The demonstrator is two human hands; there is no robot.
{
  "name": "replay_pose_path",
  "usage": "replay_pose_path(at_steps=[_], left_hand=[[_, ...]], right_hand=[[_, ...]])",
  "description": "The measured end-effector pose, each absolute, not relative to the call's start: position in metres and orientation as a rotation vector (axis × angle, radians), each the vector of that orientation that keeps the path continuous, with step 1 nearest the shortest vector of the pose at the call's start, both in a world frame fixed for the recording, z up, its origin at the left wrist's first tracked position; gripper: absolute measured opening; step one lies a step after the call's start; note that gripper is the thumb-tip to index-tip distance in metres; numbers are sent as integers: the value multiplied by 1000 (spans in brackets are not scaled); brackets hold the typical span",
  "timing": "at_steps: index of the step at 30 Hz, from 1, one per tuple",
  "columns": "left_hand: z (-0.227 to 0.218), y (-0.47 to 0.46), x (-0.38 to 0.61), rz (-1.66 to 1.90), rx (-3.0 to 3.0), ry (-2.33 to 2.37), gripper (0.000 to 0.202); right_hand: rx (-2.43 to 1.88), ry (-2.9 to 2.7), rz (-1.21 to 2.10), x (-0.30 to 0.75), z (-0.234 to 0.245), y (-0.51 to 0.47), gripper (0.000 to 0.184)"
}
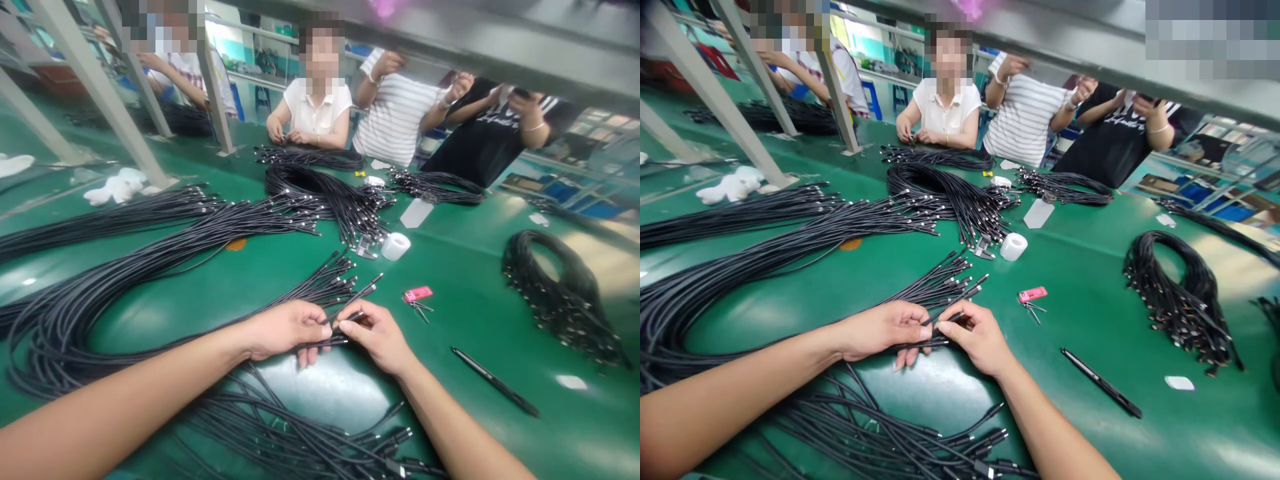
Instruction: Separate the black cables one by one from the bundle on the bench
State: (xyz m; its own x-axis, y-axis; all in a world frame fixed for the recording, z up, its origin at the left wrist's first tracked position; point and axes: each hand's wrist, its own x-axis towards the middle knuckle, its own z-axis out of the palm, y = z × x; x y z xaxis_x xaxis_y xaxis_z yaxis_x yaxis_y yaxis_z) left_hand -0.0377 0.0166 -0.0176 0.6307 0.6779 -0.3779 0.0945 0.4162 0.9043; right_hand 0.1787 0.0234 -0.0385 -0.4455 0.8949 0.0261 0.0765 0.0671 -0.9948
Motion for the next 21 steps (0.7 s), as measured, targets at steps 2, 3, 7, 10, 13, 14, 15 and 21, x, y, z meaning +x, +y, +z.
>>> replay_pose_path(at_steps=[2,3,7,10,13,14,15,21], left_hand=[[-18,16,-40,357,1113,798,51],[-18,15,-40,322,1114,777,53],[-18,9,-41,203,1121,728,54],[-15,5,-40,159,1211,741,49],[-11,7,-41,186,1578,836,40],[-10,9,-41,216,1742,906,38],[-10,11,-42,248,1888,987,35],[-19,16,-43,403,2213,1322,40]], right_hand=[[-1026,-1742,1418,181,-28,20,25],[-1053,-1797,1400,183,-22,17,24],[-1170,-1983,1348,187,-4,-6,13],[-1263,-2053,1302,184,1,-32,3],[-1325,-2140,1202,177,-1,-56,8],[-1327,-2175,1173,175,-3,-62,11],[-1324,-2207,1150,172,-5,-68,13],[-1337,-2303,1062,165,-9,-82,22]])
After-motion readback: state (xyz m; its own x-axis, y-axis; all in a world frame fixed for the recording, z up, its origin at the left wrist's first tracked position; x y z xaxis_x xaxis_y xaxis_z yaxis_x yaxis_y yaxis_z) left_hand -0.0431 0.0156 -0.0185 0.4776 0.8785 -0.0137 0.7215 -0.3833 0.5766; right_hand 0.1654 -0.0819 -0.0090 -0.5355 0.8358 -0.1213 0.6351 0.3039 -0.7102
